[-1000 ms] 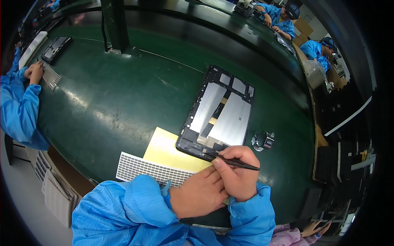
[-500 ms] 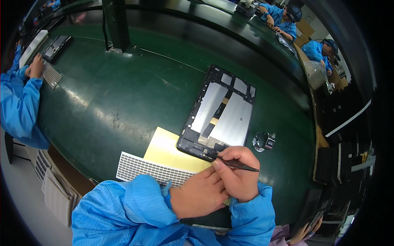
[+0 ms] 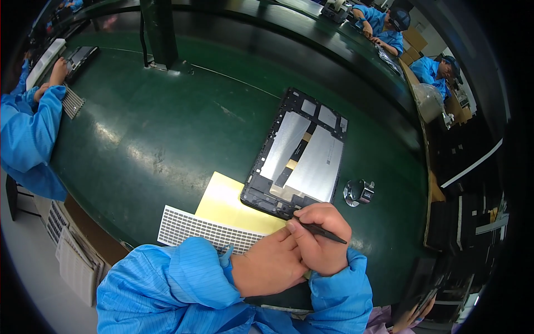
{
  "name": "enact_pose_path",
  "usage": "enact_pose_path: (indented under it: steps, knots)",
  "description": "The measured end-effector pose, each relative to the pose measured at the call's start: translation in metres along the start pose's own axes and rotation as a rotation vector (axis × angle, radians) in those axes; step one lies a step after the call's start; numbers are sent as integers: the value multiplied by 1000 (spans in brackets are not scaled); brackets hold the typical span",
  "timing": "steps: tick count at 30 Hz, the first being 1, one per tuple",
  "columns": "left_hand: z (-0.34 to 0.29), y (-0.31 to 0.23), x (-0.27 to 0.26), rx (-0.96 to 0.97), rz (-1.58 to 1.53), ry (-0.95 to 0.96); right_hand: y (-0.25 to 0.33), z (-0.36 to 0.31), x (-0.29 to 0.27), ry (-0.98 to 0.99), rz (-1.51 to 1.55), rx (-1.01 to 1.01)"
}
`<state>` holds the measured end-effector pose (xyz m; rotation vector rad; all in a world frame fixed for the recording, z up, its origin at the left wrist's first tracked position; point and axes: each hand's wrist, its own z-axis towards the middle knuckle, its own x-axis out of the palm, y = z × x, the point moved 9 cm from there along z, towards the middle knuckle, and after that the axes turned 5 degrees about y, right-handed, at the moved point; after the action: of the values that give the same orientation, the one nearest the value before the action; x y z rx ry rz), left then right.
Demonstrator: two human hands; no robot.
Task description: The person assembles internal components into tablet chassis and applies identification labels to the chassis with a precision pen.
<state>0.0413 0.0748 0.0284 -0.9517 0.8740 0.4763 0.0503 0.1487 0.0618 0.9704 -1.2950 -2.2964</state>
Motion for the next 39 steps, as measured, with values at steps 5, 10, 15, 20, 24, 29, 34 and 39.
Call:
enact_pose_path:
  steps: [5, 10, 15, 20, 24, 29, 34, 39]
  knots:
    - [-1, 1, -1, 5, -15, -11, -1, -2, 0, -24, -1, -8]
    - [-1, -2, -5, 24, 28, -10, -17, -5, -3, -69, 211, 208]
    - [-1, -1, 0, 21, 36, 22, -21, -5, -2, -64, 277, 235]
    - [-1, -1, 1, 13, 40, 21, -16, -3, -3, -45, 242, 197]
    - [-1, -1, -1, 0, 60, -1, -13, 0, -4, 9, 153, 130]
    - [-1, -1, -1, -8, 57, 1, -11, 1, -3, 22, 139, 109]
    - [0, -1, -3, 3, 42, -3, -7, 2, -2, 31, 68, 62]
    - [0, 0, -5, 6, 40, -22, -6, 3, -2, 29, 59, 54]
